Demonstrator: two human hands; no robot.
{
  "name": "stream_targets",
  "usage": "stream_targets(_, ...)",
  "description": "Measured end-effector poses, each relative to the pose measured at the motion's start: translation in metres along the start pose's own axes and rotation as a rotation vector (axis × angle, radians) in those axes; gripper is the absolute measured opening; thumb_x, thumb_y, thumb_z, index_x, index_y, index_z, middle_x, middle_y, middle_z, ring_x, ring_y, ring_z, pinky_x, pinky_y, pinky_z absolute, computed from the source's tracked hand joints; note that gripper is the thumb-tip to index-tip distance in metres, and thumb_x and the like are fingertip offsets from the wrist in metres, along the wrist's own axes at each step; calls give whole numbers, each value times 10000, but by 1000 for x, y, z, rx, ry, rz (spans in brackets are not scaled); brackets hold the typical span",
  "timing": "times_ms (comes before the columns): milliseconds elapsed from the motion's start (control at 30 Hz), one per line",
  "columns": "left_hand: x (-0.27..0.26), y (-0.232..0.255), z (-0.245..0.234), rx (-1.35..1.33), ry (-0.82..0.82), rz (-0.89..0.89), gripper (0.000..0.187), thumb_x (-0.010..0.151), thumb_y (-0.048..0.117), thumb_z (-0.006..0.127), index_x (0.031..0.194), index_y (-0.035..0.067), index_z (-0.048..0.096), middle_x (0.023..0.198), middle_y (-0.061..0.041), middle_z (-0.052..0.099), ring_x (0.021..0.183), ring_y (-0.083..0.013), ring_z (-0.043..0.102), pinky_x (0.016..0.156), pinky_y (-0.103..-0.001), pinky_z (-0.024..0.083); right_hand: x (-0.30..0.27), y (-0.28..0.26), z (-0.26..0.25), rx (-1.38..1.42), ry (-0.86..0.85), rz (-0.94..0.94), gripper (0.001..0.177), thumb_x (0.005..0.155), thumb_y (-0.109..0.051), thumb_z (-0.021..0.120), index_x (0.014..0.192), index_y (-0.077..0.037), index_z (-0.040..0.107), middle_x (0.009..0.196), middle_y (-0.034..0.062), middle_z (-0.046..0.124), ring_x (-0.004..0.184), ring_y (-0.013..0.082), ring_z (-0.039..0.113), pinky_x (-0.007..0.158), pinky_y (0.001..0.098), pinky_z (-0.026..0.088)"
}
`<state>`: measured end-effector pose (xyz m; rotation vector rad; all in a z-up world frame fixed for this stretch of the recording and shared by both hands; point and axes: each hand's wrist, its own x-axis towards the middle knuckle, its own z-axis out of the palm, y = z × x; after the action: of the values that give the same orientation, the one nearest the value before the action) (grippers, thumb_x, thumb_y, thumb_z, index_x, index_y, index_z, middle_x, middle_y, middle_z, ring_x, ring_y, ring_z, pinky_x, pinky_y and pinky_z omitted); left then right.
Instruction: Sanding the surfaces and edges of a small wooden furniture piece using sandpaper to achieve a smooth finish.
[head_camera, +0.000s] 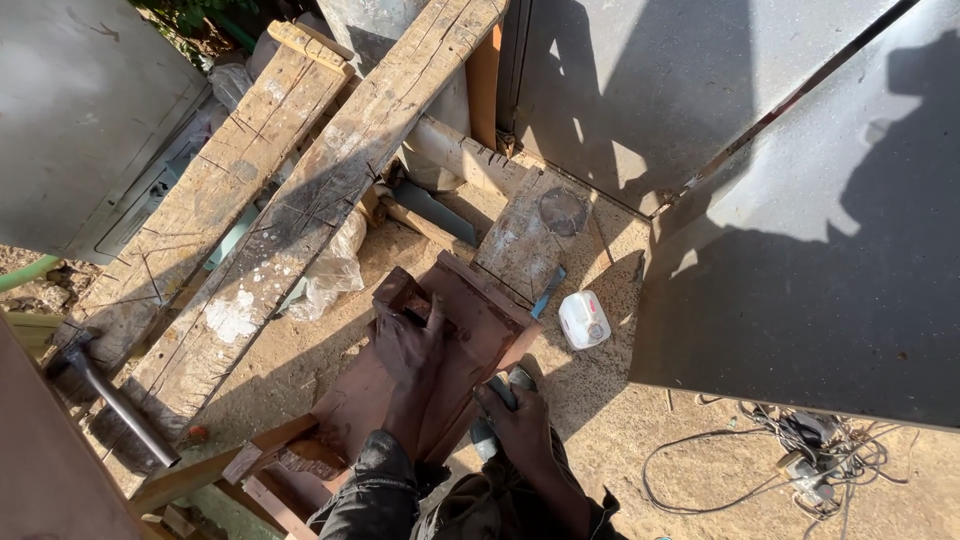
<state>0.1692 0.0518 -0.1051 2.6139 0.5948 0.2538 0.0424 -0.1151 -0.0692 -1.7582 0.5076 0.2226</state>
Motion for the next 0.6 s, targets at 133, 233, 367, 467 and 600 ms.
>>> stream_targets(133, -2, -3, 0, -21, 116, 88, 1010, 893, 676, 594, 1423, -164, 411, 1122, -285, 720, 985, -427, 696, 1062, -490, 394, 80, 26, -17, -8, 293, 163, 884, 724, -646, 767, 1237, 71, 697, 1233, 317, 640, 1156, 397, 622, 968, 457, 553)
stream_targets(233, 1, 3, -3, -17, 49, 33, 1135, 885, 747, 518, 1479, -202, 330, 949, -243, 757, 958, -401, 714, 1085, -489, 393, 44, 16, 5, 190, 352, 25, 528, 831, -505, 772, 720, 9, 724, 623, 117, 710, 582, 218, 652, 613, 382, 510)
stream_targets(367, -2, 4, -8, -74, 49, 63, 982, 890, 678, 570, 1430, -118, 373, 906, -210, 748, 851, -416, 698, 1008, -484, 404, -7, -9, 3, 65, 8, 103, 532, 874, -394, 818, 554, -111, 501, 535, 6, 499, 573, 90, 487, 522, 366, 387)
stream_targets(467, -4, 9, -17, -116, 97, 89, 844, 869, 695, 623, 1252, -38, 451, 940, -238, 727, 902, -423, 699, 1005, -494, 444, 13, -23, -5, 45, 47, 64, 505, 858, -431, 805, 548, -78, 620, 520, 43, 647, 567, 101, 616, 543, 358, 481)
stream_targets(600, -7, 18, -28, -165, 148, 88, 744, 858, 701, 668, 1099, 23, 479, 903, -285, 701, 933, -441, 710, 1026, -508, 490, 36, -16, 0, 201, 226, -50, 591, 962, -457, 757, 523, -99, 587, 434, 56, 541, 442, 116, 449, 526, 306, 400)
